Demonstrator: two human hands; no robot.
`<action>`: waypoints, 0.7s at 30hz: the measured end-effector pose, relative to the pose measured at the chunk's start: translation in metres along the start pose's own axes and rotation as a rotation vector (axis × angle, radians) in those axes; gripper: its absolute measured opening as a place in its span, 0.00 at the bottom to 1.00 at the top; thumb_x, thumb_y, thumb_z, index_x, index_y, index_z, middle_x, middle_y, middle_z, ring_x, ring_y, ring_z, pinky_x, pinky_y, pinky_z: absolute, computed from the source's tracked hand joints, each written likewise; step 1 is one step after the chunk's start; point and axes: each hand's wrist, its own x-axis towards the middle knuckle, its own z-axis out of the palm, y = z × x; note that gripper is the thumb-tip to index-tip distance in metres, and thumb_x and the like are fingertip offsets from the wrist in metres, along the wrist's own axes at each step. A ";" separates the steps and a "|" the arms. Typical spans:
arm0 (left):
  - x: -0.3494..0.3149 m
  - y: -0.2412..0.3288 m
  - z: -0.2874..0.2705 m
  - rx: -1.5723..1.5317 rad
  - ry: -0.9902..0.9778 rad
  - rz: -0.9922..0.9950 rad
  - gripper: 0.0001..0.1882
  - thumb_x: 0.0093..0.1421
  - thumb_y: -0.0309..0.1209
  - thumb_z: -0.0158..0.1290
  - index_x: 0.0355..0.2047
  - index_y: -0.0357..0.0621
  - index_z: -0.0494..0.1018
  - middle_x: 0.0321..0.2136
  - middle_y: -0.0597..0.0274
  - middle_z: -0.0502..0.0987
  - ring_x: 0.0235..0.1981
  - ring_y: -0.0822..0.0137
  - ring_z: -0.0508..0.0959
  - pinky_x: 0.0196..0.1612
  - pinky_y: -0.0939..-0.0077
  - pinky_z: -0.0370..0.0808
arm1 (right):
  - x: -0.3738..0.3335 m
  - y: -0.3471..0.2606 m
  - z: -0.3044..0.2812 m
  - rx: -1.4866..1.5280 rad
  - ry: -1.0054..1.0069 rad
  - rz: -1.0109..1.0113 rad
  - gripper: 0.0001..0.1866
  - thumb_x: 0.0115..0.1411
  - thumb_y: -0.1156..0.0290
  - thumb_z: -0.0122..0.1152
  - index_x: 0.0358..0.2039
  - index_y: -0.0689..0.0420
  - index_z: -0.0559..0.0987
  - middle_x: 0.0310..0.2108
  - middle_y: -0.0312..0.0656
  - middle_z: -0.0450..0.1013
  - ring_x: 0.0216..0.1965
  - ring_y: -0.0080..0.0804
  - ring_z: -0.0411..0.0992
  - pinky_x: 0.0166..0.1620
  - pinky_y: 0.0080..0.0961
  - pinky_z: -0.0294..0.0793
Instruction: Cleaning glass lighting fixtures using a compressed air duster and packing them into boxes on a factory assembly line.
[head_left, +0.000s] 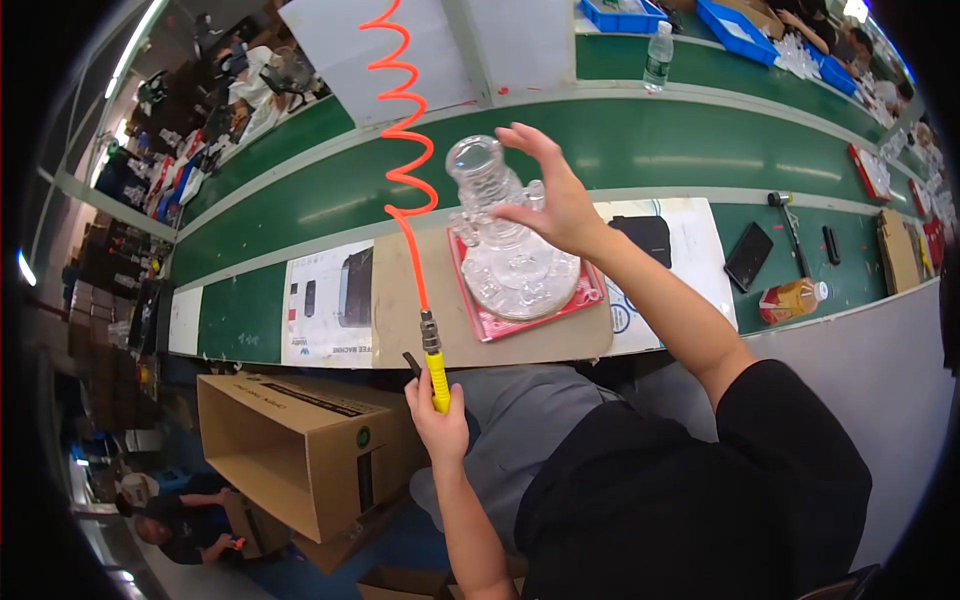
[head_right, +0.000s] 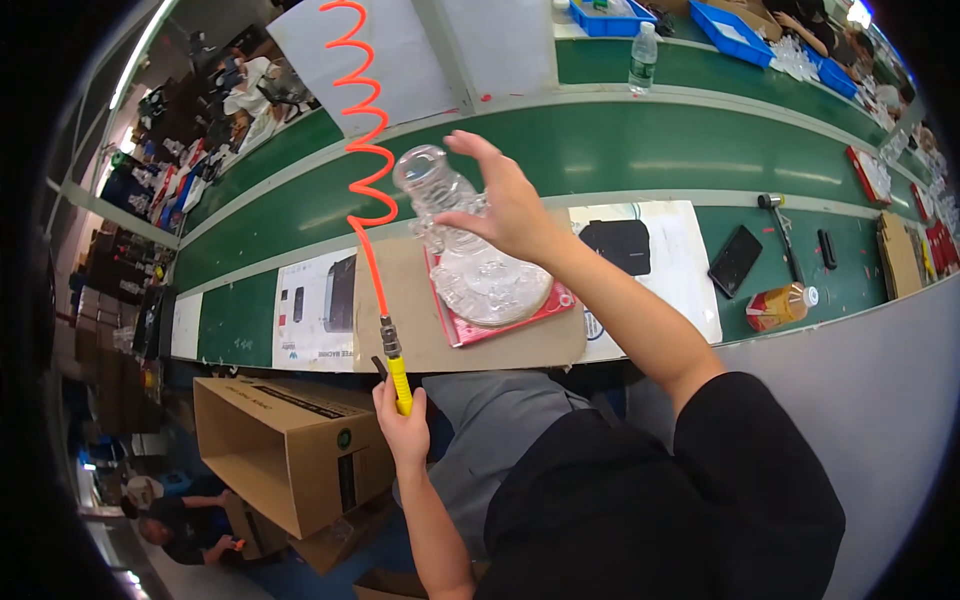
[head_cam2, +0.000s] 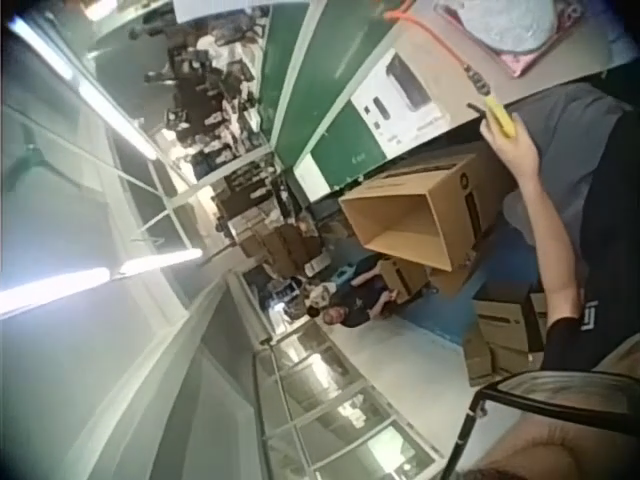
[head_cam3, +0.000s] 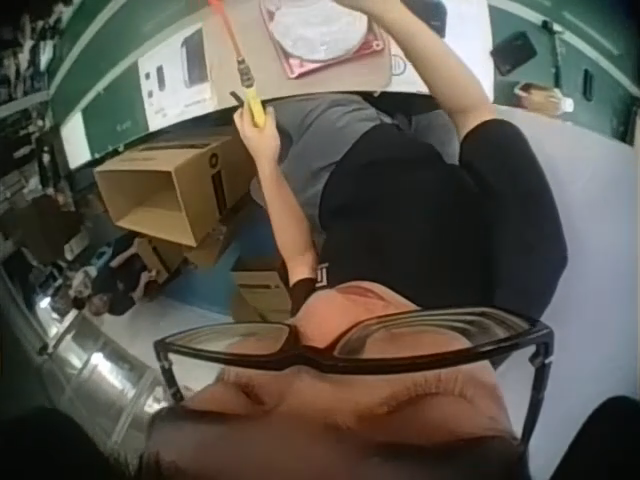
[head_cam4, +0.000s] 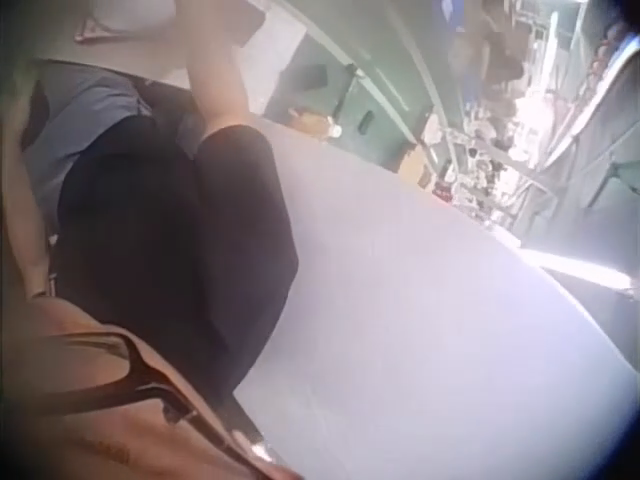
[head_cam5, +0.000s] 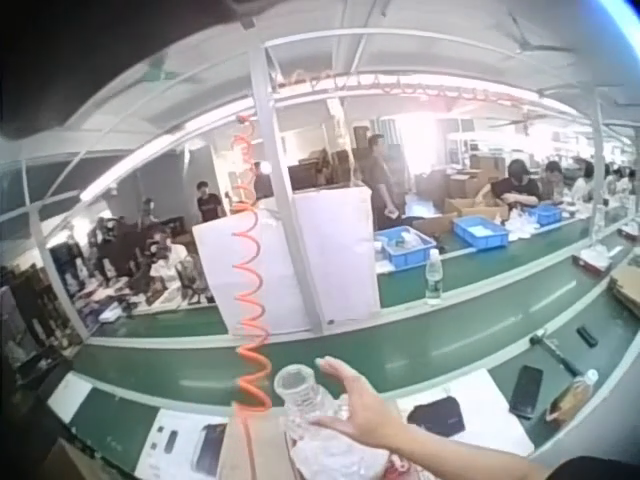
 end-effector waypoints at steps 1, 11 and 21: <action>0.005 -0.004 0.003 -0.001 -0.018 0.000 0.26 0.55 0.26 0.57 0.55 0.34 0.68 0.46 0.48 0.67 0.47 0.49 0.71 0.52 0.64 0.68 | -0.022 0.014 -0.003 0.105 0.066 0.173 0.39 0.56 0.64 0.67 0.62 0.62 0.57 0.56 0.53 0.66 0.59 0.44 0.64 0.60 0.34 0.62; 0.119 -0.138 0.034 0.595 0.109 0.057 0.29 0.59 0.33 0.56 0.60 0.44 0.65 0.57 0.44 0.63 0.56 0.42 0.65 0.59 0.51 0.60 | -0.241 0.065 0.002 -0.300 -0.116 0.668 0.17 0.68 0.66 0.40 0.50 0.58 0.73 0.55 0.42 0.70 0.63 0.42 0.61 0.69 0.47 0.40; 0.152 -0.141 0.071 0.636 0.236 -0.034 0.24 0.56 0.39 0.61 0.51 0.45 0.74 0.56 0.45 0.70 0.57 0.44 0.68 0.59 0.54 0.64 | -0.216 0.063 -0.005 -0.488 -0.386 0.667 0.31 0.56 0.46 0.54 0.50 0.59 0.69 0.54 0.46 0.66 0.64 0.45 0.58 0.68 0.56 0.38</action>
